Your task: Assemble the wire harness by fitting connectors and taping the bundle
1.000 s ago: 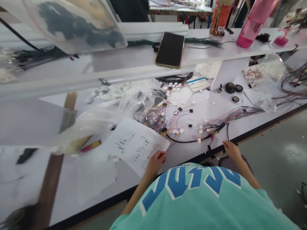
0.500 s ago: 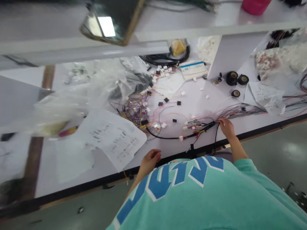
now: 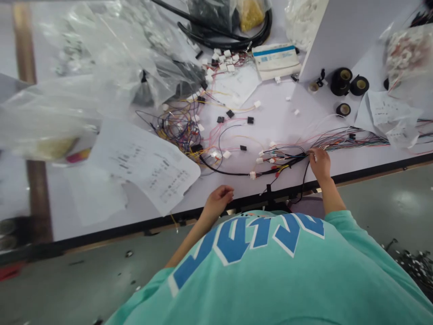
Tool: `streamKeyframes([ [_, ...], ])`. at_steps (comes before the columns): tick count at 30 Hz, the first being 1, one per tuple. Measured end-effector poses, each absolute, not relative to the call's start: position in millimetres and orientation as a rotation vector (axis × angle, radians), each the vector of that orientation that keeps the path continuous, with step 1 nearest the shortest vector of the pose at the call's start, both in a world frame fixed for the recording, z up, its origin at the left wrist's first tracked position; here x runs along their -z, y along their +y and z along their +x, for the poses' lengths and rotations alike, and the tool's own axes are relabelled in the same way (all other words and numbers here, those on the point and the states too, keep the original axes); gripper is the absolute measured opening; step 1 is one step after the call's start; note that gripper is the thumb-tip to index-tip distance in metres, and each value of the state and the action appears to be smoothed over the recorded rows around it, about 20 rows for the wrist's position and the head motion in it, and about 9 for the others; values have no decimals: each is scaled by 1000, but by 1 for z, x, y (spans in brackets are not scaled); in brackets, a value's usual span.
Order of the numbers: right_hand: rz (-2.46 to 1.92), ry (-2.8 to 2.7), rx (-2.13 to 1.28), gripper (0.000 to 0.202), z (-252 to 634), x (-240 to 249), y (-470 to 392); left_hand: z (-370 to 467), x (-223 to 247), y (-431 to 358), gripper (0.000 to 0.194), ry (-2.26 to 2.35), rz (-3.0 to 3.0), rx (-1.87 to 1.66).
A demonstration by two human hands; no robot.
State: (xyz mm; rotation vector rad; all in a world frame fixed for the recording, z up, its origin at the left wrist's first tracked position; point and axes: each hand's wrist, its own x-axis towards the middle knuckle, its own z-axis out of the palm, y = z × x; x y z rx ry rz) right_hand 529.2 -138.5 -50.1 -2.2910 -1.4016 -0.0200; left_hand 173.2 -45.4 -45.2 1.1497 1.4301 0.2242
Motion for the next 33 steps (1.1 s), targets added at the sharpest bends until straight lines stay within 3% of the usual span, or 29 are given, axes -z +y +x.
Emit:
streamKeyframes([
  [7, -2120, -1505, -54, 25, 509, 50, -109, 239, 27, -2, 18, 1256, 1616, -254],
  [13, -2018, -1625, -145, 25, 487, 49, -96, 304, 28, 24, 29, 1122, 2078, -41],
  [19, -1967, -1702, -193, 23, 482, 53, -99, 320, 30, 27, 29, 1114, 2080, 94],
  [25, -1950, -1757, -143, 19, 478, 54, -102, 315, 24, 26, 17, 1074, 1741, -180],
  [33, -1951, -1823, -230, 23, 471, 43, -106, 322, 12, 12, 31, 771, 693, -409],
])
